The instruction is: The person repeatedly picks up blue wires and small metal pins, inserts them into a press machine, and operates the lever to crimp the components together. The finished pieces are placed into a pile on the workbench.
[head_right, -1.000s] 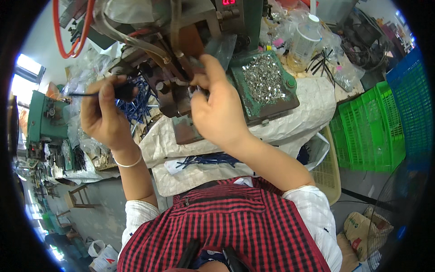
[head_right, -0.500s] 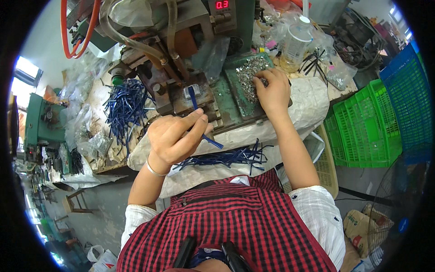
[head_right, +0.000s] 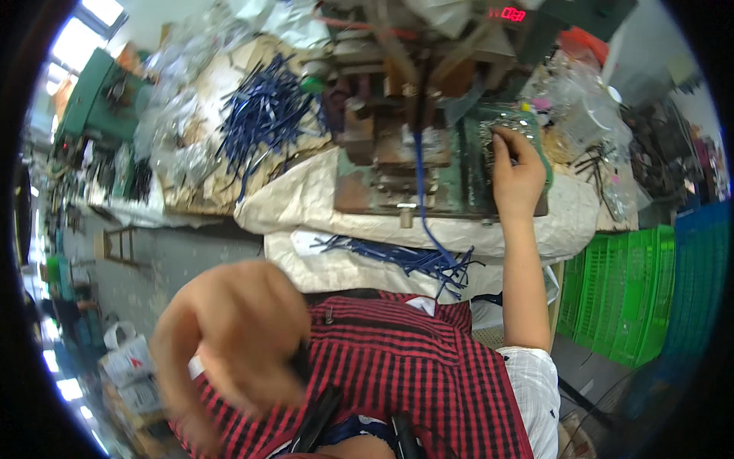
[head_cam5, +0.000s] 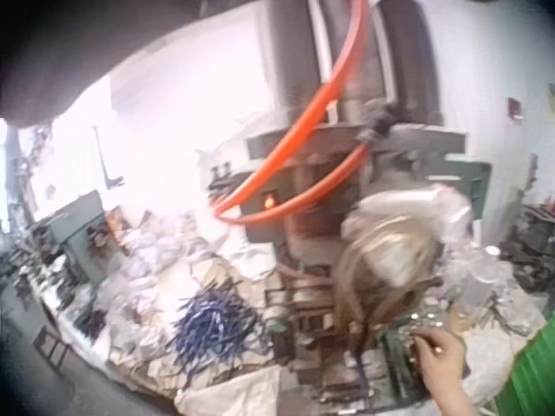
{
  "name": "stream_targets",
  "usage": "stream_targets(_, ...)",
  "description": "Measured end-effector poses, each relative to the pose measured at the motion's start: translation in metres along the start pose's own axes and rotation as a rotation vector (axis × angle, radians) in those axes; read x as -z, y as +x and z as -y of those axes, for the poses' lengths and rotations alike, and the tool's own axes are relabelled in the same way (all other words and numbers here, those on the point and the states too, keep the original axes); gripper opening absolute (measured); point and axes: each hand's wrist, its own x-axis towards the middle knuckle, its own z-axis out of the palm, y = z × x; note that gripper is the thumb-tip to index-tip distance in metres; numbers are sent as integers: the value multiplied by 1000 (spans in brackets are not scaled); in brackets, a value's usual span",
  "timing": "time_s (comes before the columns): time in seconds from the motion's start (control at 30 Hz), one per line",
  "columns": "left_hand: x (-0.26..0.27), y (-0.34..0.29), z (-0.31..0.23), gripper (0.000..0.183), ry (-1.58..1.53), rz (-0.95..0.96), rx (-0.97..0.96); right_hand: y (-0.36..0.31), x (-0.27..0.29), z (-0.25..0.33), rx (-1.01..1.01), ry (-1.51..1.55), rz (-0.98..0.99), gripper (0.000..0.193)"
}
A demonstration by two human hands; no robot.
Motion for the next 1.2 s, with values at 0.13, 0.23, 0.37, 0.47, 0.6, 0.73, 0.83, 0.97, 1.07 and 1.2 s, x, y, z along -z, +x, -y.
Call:
stream_targets(0.13,14,-19,-25,11,-212,-87,66,5,-13,13,-137,93,107,16)
stream_targets(0.23,32,-18,-35,7,-216,-444,31,1,-8,1,-109,129,33,14)
stream_targets(0.37,59,-12,53,7,431,-788,478,-22,12,-6,-98,77,-134,14)
stream_targets(0.47,50,-76,157,14,977,-304,972,-38,29,-17,-93,79,-220,14)
stream_targets(0.6,28,-109,192,9,1109,-223,1053,-50,42,7,-155,79,-208,13)
stream_targets(0.73,41,-76,149,6,1109,-199,1080,-42,35,71,-52,245,-64,14)
stream_targets(0.83,45,-48,124,7,950,-250,977,-11,3,91,130,232,-9,14)
stream_targets(0.97,12,-34,123,14,468,-697,786,-13,-49,96,-4,534,-7,27)
stream_targets(1.07,-4,-21,116,9,20,-867,630,-15,-51,103,-117,667,-45,33)
stream_targets(1.2,-5,9,81,5,7,-971,202,-12,-52,114,-270,936,62,41)
